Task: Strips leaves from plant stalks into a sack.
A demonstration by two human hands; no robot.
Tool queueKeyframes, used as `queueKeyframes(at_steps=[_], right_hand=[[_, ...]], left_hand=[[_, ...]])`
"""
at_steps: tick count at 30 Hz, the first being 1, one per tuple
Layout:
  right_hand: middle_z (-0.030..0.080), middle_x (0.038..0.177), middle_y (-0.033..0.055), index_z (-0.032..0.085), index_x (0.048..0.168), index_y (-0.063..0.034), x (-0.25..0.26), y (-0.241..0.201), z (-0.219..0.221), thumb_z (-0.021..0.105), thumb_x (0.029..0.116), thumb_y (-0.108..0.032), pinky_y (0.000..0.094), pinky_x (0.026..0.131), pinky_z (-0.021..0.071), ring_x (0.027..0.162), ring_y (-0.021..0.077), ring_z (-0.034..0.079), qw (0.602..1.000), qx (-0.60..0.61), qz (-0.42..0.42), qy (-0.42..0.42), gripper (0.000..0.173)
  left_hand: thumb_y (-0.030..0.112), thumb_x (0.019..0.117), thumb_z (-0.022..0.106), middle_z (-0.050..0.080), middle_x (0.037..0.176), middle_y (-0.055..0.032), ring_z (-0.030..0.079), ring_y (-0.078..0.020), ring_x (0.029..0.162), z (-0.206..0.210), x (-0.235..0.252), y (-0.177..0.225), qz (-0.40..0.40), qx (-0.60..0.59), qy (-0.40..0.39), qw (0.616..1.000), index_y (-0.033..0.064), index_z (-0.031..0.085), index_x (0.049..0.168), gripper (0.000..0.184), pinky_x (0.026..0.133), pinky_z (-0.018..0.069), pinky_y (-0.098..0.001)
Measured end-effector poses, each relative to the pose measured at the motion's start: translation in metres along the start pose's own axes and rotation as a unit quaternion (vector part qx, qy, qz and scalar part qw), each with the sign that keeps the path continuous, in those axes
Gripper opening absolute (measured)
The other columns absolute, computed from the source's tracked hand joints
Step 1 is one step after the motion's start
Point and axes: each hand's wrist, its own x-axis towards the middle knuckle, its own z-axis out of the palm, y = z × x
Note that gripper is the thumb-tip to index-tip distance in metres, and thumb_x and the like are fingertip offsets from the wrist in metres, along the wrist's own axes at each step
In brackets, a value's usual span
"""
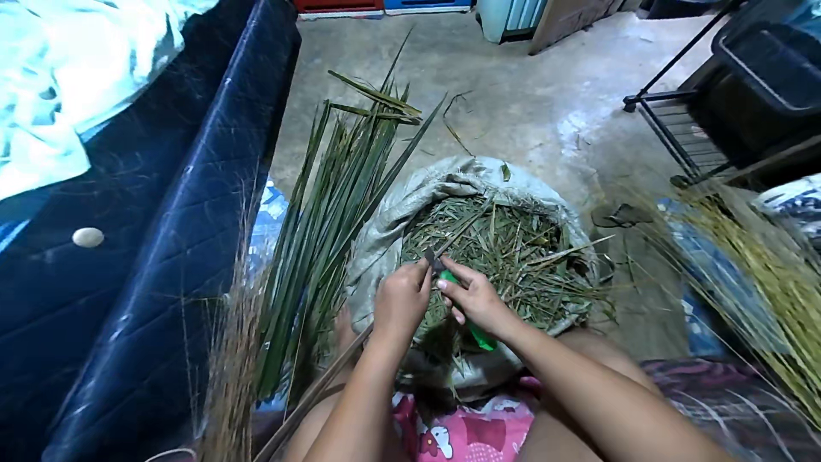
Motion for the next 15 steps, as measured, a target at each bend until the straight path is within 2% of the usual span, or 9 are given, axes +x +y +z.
queueKeyframes(at_steps=[4,7,15], right_hand=[[0.062,0.086,0.0034,0.035,0.158,0.0009,0.004,-0.003,-0.007,0.054,0.1080,-0.012,0.0189,0.048,0.0473,0.053,0.0045,0.053,0.999,-0.008,0.004,0.032,0.055],[0.061,0.085,0.0028,0.034,0.157,0.0031,0.008,-0.006,-0.013,0.055,0.1078,-0.012,0.0183,0.048,0.0478,0.053,0.0042,0.053,0.999,0.001,0.000,0.051,0.055],[0.058,0.077,0.0030,0.037,0.156,0.0014,0.028,-0.011,-0.050,0.051,0.1095,-0.011,0.0199,0.046,0.0478,0.050,0.0067,0.053,0.989,0.023,-0.027,0.146,0.050]], left_hand=[[0.019,0.1040,0.057,0.077,0.099,-0.0168,0.075,-0.0330,0.090,0.004,0.000,-0.002,0.014,-0.006,0.008,1.000,0.0042,0.075,0.123,0.030,0.082,0.0593,-0.0524],[0.019,0.1041,0.057,0.077,0.098,-0.0166,0.075,-0.0328,0.087,0.005,0.000,-0.002,0.018,-0.005,0.009,1.000,0.0058,0.075,0.123,0.030,0.080,0.0594,-0.0527],[0.020,0.1046,0.056,0.077,0.101,-0.0173,0.075,-0.0338,0.093,0.000,-0.003,-0.002,0.015,-0.012,-0.016,1.000,0.0062,0.074,0.125,0.031,0.084,0.0586,-0.0536]])
